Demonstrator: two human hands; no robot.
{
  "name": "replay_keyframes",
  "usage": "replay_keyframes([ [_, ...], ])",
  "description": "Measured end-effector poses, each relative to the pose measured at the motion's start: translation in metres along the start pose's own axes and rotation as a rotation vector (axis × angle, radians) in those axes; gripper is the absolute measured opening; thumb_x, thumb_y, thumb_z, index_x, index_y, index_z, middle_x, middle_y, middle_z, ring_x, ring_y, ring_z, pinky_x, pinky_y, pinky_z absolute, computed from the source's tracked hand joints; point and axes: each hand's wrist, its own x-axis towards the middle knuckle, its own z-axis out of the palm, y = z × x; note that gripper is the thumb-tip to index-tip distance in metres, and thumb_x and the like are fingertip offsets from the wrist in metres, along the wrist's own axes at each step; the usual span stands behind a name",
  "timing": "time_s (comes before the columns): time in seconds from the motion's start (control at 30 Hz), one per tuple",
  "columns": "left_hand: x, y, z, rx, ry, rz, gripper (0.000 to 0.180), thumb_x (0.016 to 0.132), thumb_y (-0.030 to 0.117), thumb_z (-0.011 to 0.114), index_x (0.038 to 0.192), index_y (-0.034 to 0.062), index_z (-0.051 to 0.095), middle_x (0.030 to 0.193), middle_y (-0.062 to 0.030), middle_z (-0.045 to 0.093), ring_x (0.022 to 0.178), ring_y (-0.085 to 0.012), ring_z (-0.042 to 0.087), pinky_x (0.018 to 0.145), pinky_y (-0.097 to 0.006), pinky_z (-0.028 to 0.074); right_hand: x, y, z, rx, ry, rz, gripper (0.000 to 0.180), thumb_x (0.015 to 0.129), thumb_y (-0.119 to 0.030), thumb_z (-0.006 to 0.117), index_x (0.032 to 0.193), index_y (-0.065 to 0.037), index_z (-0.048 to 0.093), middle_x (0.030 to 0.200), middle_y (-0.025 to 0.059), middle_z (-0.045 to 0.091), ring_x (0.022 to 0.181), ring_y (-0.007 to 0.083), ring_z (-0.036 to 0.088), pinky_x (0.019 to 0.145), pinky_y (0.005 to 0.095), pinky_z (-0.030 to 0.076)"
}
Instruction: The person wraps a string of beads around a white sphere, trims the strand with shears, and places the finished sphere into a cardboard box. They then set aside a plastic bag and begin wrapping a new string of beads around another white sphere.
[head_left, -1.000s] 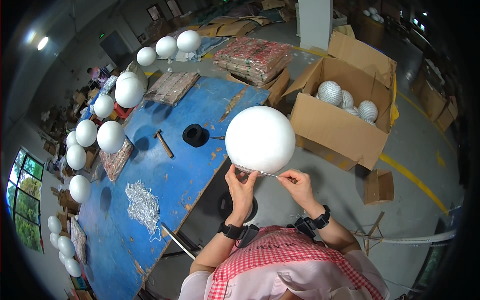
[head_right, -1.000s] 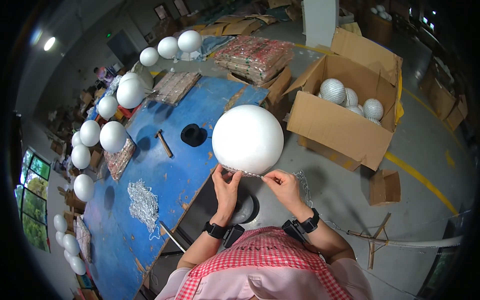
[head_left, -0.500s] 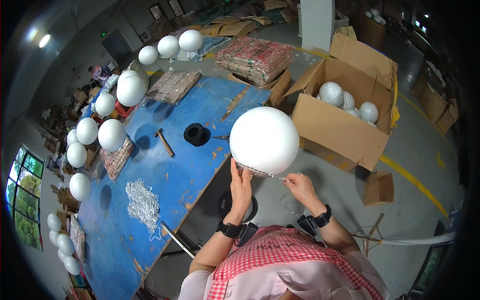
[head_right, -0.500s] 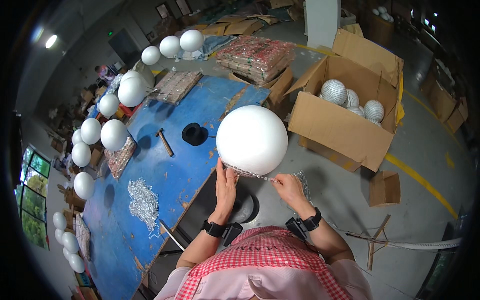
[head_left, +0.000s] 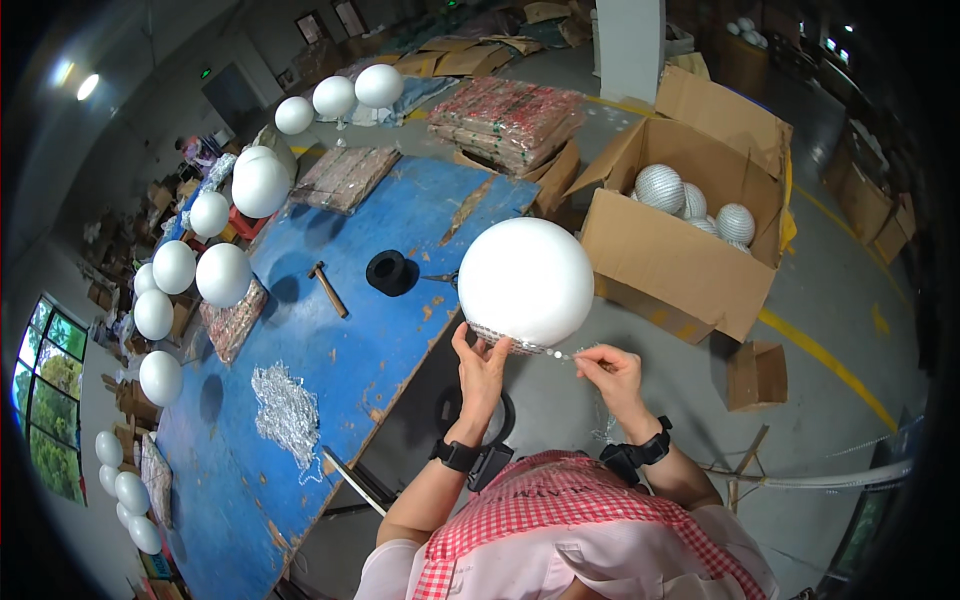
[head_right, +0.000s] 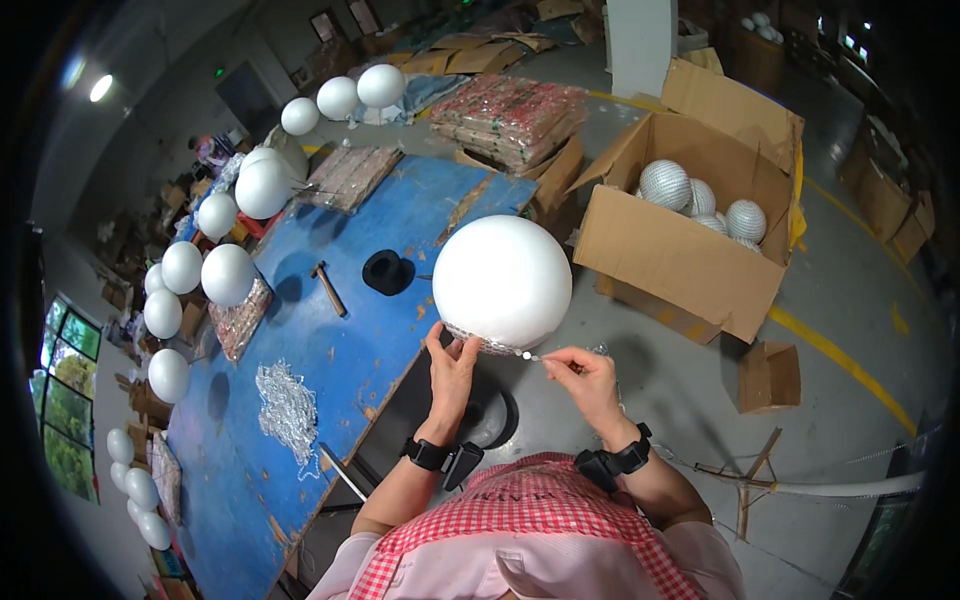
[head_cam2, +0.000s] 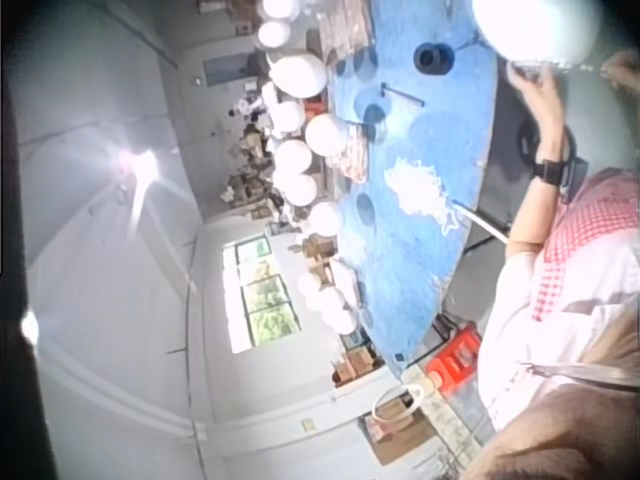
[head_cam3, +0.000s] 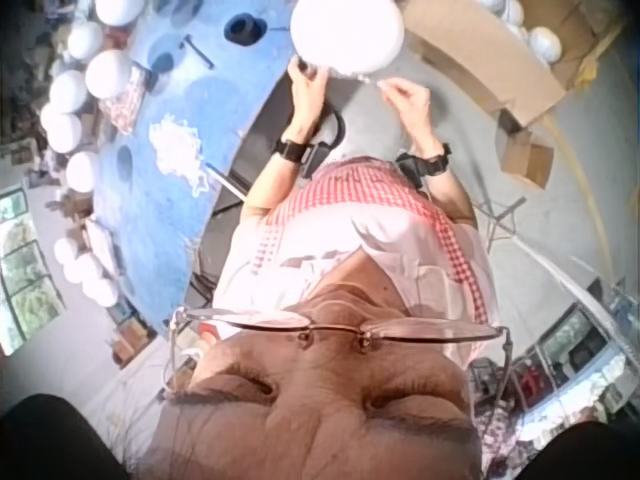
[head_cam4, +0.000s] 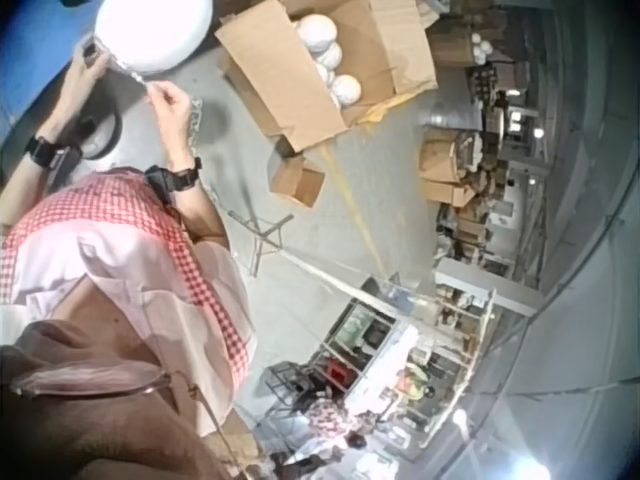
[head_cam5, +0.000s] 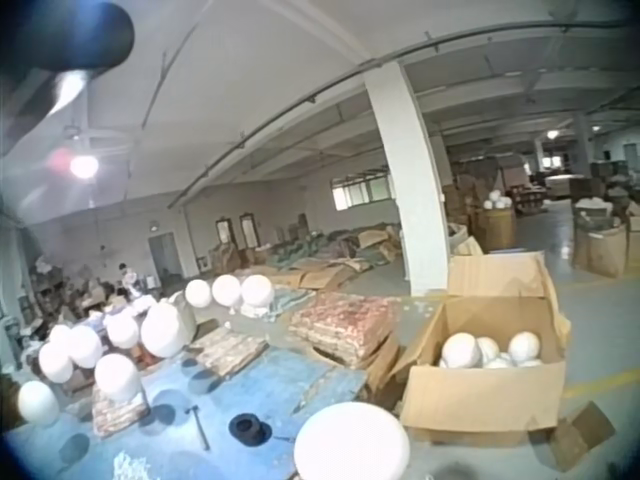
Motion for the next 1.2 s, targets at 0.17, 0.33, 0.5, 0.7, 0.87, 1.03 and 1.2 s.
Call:
replay_keyframes([
  [0.17,-0.005,0.007,0.001,-0.027,-0.006,0.042,0.080,0.087,0.038,0.064,0.139,-0.0012,0.017,0.125,-0.0326,0.046,0.103,-0.0278,0.059,0.090,-0.035,0.045,-0.005,-0.015,0.004,-0.228,-0.003,-0.410,0.008,0.079,-0.005,0.066,0.087,-0.002,0.068,0.069,0.0063,0.064,0.058,0.0127,0.059,0.053,0.0236,0.043],
  [0.33,0.004,-0.011,0.002,-0.065,0.068,0.052,0.070,0.090,0.035,0.060,0.136,-0.0017,0.023,0.117,-0.0231,0.051,0.094,-0.0216,0.058,0.081,-0.031,0.047,0.002,0.012,0.008,-0.477,0.087,-0.236,0.011,0.080,-0.008,0.065,0.089,-0.003,0.066,0.070,0.0098,0.064,0.058,0.0181,0.061,0.054,0.0274,0.045],
  [0.5,0.008,-0.009,-0.001,-0.142,0.094,0.058,0.056,0.091,0.032,0.059,0.127,-0.0008,0.032,0.107,-0.0159,0.050,0.086,-0.0170,0.055,0.075,-0.029,0.047,0.003,0.029,0.004,-0.580,-0.098,0.089,0.012,0.082,-0.012,0.063,0.091,-0.003,0.064,0.069,0.0106,0.064,0.060,0.0181,0.063,0.055,0.0281,0.046],
  [0.7,0.006,-0.004,-0.002,-0.167,0.061,0.063,0.051,0.089,0.028,0.062,0.122,-0.0002,0.035,0.109,-0.0146,0.048,0.086,-0.0165,0.054,0.075,-0.029,0.046,0.001,0.035,-0.005,-0.163,-0.185,0.097,0.017,0.088,-0.016,0.060,0.090,0.000,0.064,0.074,0.0023,0.065,0.066,0.0075,0.060,0.058,0.0232,0.047],
  [0.87,-0.001,0.005,0.002,-0.076,0.102,0.108,0.058,0.084,0.029,0.068,0.122,-0.0011,0.035,0.112,-0.0168,0.048,0.093,-0.0208,0.054,0.080,-0.032,0.047,0.000,0.010,0.000,0.127,-0.190,0.226,0.013,0.085,-0.011,0.065,0.090,0.001,0.065,0.074,0.0001,0.064,0.063,0.0059,0.055,0.059,0.0224,0.047],
  [1.03,0.005,-0.001,0.000,-0.065,0.129,0.092,0.064,0.081,0.032,0.072,0.122,-0.0018,0.037,0.113,-0.0186,0.049,0.097,-0.0230,0.054,0.083,-0.034,0.047,-0.010,-0.009,0.005,-0.283,-0.126,-0.115,0.007,0.081,-0.006,0.066,0.085,-0.001,0.066,0.072,0.0039,0.063,0.060,0.0100,0.057,0.055,0.0245,0.045],
  [1.2,0.005,0.000,0.000,-0.115,0.120,0.057,0.064,0.081,0.033,0.072,0.122,-0.0021,0.037,0.113,-0.0189,0.049,0.097,-0.0229,0.054,0.083,-0.034,0.047,-0.010,-0.015,0.009,-0.447,-0.094,-0.275,0.006,0.077,-0.006,0.067,0.082,-0.004,0.066,0.071,0.0087,0.061,0.059,0.0199,0.058,0.053,0.0290,0.044],
])
